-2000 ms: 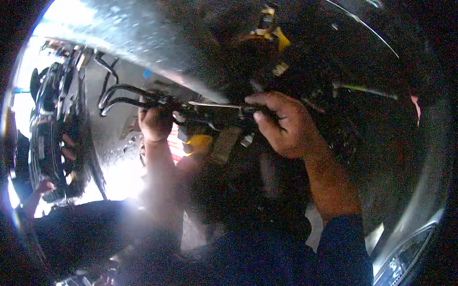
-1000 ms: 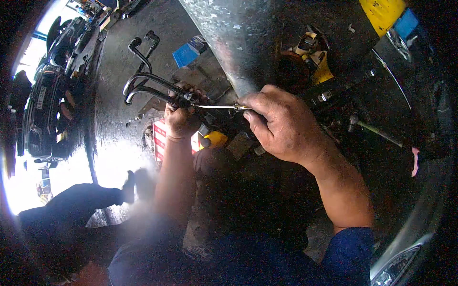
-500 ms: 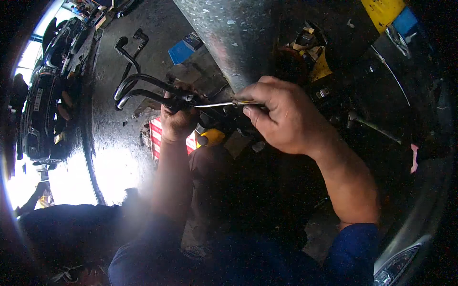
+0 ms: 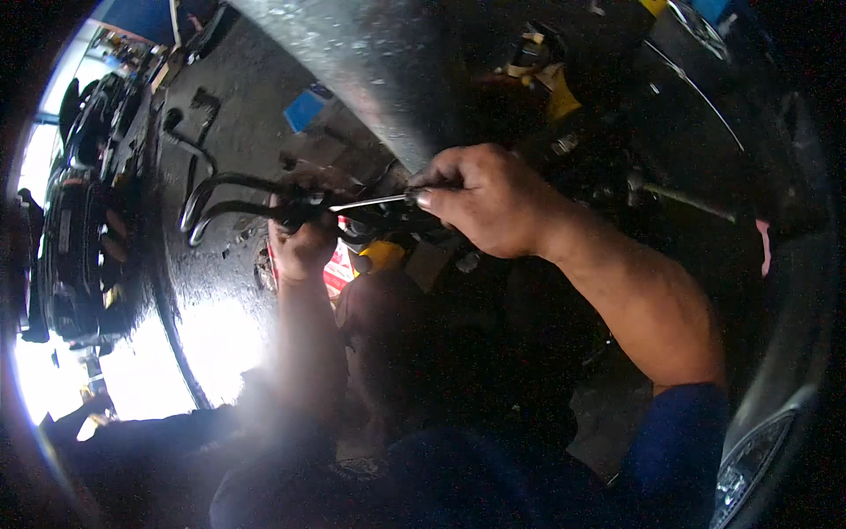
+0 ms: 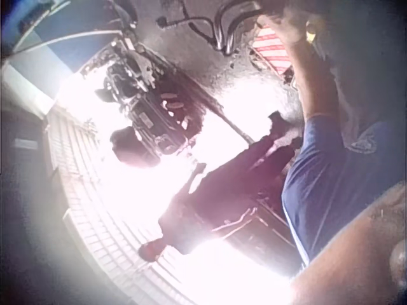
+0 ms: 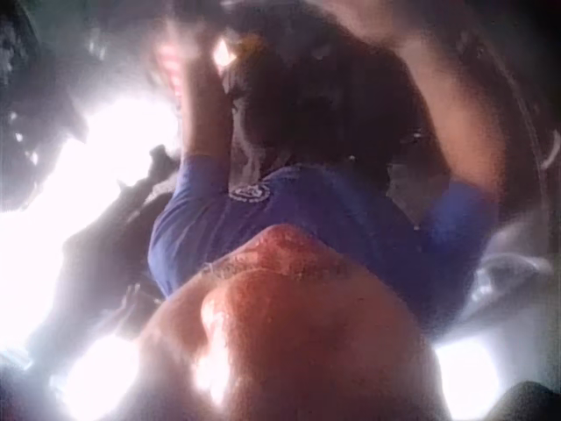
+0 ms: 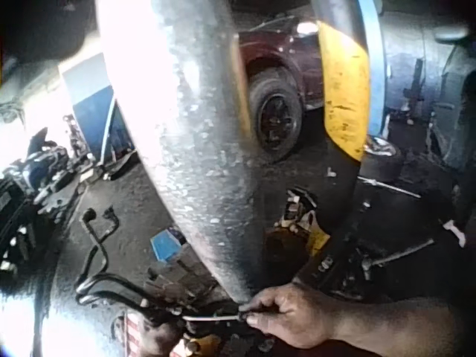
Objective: The person pulls a black rubber hose assembly away from an engine, uses pliers to detach a segment from a metal pipe, and holds the detached components.
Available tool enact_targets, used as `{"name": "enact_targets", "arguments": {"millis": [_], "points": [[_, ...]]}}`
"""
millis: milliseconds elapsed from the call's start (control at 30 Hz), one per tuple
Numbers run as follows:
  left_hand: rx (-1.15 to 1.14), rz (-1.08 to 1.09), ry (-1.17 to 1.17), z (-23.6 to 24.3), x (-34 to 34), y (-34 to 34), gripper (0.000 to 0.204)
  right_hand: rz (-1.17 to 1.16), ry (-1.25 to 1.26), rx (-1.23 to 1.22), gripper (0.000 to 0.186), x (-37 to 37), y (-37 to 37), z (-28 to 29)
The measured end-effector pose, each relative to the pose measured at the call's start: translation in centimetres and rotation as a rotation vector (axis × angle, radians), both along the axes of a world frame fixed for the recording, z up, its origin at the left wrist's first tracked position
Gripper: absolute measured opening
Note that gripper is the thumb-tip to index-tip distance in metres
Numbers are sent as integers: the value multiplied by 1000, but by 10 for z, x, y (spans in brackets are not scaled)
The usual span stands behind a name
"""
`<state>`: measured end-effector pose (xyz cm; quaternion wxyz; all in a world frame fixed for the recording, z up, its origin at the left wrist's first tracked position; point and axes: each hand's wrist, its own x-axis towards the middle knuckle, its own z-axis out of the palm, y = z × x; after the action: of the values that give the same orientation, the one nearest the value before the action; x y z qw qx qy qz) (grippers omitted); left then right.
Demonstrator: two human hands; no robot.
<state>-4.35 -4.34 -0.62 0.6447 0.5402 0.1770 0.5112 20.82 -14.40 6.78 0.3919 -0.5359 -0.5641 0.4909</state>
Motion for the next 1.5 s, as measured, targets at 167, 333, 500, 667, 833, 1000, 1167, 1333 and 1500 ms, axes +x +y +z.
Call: {"name": "enact_targets", "arguments": {"millis": [167,333,500,667,833,1000,1167,1333,1500], "points": [[343,124,588,-17,-36,15,31,19,-174,199,22,-6,-15,-6],[210,-144,136,-3,0,-2,37,-141,-259,452,23,-13,-52,-44],[114,-67,269,-10,-33,8,36,-506,-257,194,27,19,-135,-85],[249,-141,306,6,-20,20,31,-947,-503,-61,25,74,-232,-190],[266,-136,382,13,-19,56,32,-1008,-505,-391,31,69,-257,-228],[128,-32,314,11,-5,60,34,-984,-707,-339,38,70,-256,-263],[129,-377,305,18,-5,91,49,-1233,-669,-348,42,96,-233,-290],[280,-176,513,27,24,73,49,-1038,-573,-344,42,130,-221,-275],[418,-334,586,32,22,82,51,-1188,-879,-397,43,193,-221,-307]]}}
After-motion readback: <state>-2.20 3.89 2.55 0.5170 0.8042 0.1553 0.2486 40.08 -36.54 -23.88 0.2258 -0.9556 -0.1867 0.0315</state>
